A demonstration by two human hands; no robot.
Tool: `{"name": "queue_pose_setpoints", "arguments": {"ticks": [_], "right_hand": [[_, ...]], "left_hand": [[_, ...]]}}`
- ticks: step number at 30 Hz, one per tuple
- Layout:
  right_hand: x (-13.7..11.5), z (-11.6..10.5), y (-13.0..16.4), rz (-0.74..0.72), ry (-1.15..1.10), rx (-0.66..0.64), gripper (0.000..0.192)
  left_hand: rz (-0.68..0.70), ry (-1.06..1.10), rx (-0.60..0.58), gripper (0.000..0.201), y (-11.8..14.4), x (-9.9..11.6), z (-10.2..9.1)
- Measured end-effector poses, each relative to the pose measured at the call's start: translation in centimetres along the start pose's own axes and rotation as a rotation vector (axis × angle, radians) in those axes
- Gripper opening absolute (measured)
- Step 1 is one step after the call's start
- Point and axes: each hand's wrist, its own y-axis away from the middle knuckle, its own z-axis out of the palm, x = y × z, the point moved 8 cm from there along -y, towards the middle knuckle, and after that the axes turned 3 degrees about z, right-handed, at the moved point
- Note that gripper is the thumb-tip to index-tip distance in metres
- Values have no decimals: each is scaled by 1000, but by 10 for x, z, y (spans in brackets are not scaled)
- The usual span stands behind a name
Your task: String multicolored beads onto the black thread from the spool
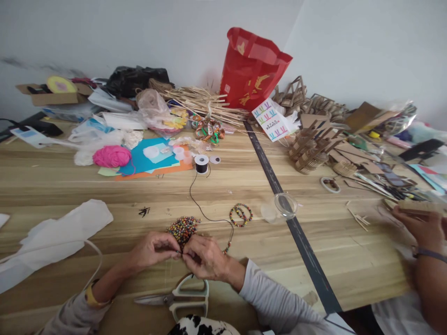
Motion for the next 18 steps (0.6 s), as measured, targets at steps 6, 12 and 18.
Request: {"name": "queue_pose_setpoints", "arguments": {"ticks": [6, 12, 18], "right_hand": [[0, 1, 1, -1, 13, -8, 7], [1, 0, 0, 4, 27, 16, 7], [0, -2, -1, -6, 50, 34, 9]], "left_hand": [[5, -8, 4, 18, 1, 0, 1], [-6, -2, 2, 17, 2, 1, 1], [-4, -4, 0, 15, 2, 0, 1]]}}
